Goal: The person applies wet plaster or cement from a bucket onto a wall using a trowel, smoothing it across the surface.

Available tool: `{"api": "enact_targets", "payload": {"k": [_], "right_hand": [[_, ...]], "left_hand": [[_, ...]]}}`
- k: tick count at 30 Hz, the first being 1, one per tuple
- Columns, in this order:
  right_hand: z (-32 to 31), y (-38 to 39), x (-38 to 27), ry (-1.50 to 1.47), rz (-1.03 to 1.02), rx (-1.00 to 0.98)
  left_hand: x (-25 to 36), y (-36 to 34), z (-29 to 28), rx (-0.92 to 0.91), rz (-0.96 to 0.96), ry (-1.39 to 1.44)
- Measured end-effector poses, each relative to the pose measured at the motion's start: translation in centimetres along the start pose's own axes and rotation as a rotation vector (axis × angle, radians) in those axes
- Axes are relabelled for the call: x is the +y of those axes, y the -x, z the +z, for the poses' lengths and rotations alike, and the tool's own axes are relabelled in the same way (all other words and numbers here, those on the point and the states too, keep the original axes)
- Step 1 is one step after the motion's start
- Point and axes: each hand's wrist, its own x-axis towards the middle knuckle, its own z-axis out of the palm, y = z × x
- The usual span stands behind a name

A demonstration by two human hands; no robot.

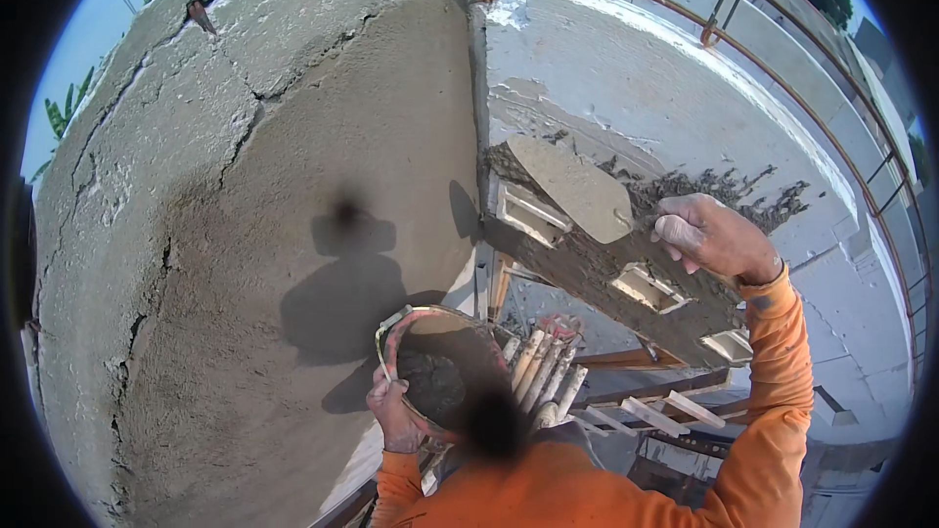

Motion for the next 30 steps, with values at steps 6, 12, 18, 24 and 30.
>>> {"api": "enact_targets", "payload": {"k": [6,12,18,24,30], "right_hand": [[18.0,-3.3,7.1,0.164,-0.038,0.048],[31.9,-5.7,7.4,0.672,-0.372,0.169],[35.6,-8.3,7.3,0.52,-0.214,-0.14],[35.9,-5.3,12.8,-0.023,-0.11,-0.329],[35.6,-5.6,14.4,-0.026,-0.047,-0.193]], "left_hand": [[0.6,-1.1,2.7,-0.06,0.002,-0.016],[3.3,-1.5,5.9,-0.294,0.083,-0.223],[5.0,-1.5,9.5,-0.442,0.058,-0.33],[6.1,-1.1,8.0,-0.361,0.086,-0.215],[4.1,-1.9,4.2,-0.192,-0.031,0.059]]}}
